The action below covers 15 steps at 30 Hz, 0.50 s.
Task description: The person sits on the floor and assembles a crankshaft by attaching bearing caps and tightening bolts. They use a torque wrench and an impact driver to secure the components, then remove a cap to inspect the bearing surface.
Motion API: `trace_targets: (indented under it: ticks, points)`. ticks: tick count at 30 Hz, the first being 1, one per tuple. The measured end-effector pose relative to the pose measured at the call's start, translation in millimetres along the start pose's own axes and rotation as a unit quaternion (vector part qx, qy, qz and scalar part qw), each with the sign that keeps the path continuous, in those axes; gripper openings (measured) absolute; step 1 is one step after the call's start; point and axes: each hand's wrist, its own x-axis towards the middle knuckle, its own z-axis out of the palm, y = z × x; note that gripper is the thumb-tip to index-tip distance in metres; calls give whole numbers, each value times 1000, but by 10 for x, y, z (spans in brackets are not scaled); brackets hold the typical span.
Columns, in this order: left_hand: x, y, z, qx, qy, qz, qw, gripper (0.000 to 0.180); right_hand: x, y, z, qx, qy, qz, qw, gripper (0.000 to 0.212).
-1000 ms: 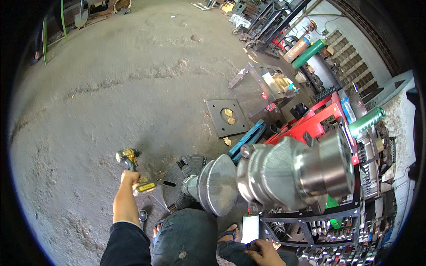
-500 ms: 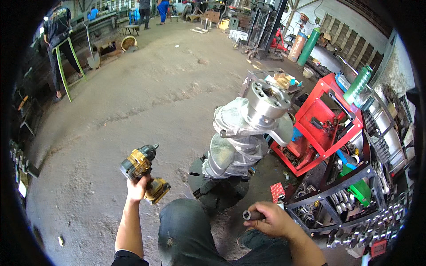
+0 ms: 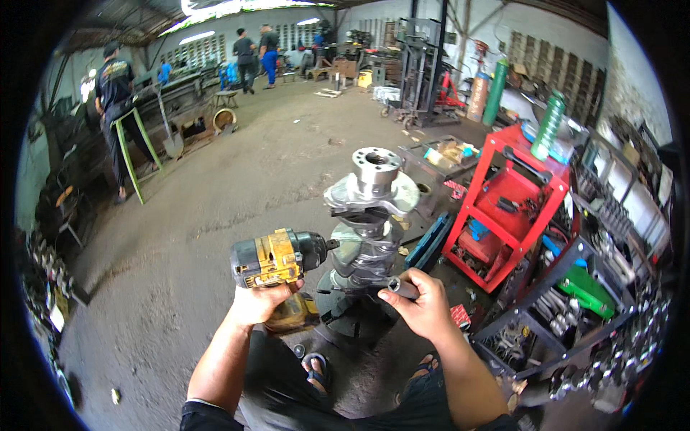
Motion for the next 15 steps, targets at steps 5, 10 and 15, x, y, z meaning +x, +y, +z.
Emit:
trace_targets:
  ticks: [5, 10, 15]
  points:
    - [48, 142, 345, -152, -130, -47, 979, 32, 43, -7, -225, -69, 25, 5, 997, 31]
    - [-174, -7, 430, -86, -161, -54, 982, 29, 43, 32, -209, -133, 14, 16, 991, 22]
    - [-193, -255, 337, 14, -183, -27, 983, 22, 128, 92, -34, -171, 52, -71, 981, 32]
